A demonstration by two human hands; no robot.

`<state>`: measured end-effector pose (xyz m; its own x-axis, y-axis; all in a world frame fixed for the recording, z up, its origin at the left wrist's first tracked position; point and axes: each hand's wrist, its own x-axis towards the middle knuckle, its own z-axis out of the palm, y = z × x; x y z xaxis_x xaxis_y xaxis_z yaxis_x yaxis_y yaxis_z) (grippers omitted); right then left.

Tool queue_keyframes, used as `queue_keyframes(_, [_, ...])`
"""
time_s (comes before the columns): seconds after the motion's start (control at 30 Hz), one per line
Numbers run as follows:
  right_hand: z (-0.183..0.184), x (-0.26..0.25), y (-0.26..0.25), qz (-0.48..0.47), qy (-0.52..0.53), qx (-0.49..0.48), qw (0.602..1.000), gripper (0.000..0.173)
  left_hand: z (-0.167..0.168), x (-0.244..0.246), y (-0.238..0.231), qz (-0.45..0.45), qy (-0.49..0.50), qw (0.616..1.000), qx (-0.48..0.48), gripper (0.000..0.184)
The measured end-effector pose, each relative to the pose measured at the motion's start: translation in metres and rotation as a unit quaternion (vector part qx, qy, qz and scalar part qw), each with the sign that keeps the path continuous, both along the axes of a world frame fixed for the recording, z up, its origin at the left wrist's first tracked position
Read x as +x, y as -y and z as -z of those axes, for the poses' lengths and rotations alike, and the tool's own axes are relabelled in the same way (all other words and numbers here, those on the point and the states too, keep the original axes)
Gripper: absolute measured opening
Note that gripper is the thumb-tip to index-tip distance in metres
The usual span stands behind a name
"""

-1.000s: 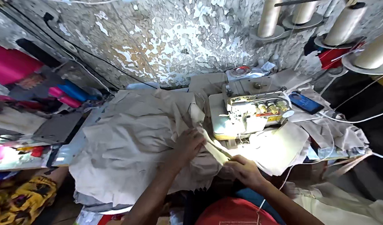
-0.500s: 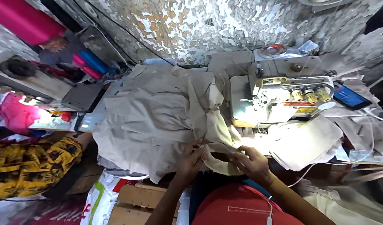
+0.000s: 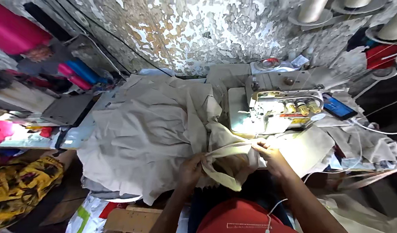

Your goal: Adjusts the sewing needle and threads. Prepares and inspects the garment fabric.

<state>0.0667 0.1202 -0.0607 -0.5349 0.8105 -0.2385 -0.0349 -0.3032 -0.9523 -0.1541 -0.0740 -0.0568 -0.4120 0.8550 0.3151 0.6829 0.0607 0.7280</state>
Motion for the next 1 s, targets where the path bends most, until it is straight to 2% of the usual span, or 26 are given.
queue_keyframes(0.13, [-0.014, 0.0, -0.016, 0.057, 0.038, 0.057, 0.996, 0.006, -0.026, -0.005, -0.025, 0.005, -0.052, 0.998, -0.022, 0.019])
queue_keyframes(0.23, [-0.025, -0.001, -0.029, 0.058, 0.054, 0.024, 0.997, 0.004, -0.035, -0.016, -0.048, 0.029, -0.138, 0.99, 0.007, 0.017])
queue_keyframes(0.33, [-0.023, -0.003, -0.043, 0.045, 0.052, -0.014, 0.998, 0.006, -0.038, -0.025, -0.069, 0.066, -0.254, 0.964, 0.037, 0.013])
queue_keyframes(0.43, [-0.017, -0.003, -0.048, 0.054, 0.028, -0.029, 0.998, 0.007, -0.04, -0.02, -0.073, 0.091, -0.3, 0.948, 0.055, 0.014])
queue_keyframes(0.63, [-0.011, 0.001, -0.051, 0.036, 0.012, -0.037, 0.999, 0.006, -0.029, -0.007, -0.058, 0.095, -0.248, 0.963, 0.057, 0.017])
queue_keyframes(0.77, [-0.007, 0.001, -0.052, 0.04, 0.005, -0.065, 0.997, 0.008, -0.026, -0.01, -0.059, 0.079, -0.243, 0.967, 0.006, 0.016])
queue_keyframes(0.9, [-0.019, 0.002, -0.043, 0.034, 0.011, -0.062, 0.997, 0.01, -0.043, -0.005, -0.064, 0.076, -0.176, 0.977, -0.091, 0.02])
queue_keyframes(1.0, [-0.027, 0.003, -0.031, 0.032, -0.007, -0.019, 0.999, 0.011, -0.062, 0.014, -0.068, 0.068, -0.109, 0.99, -0.05, 0.019])
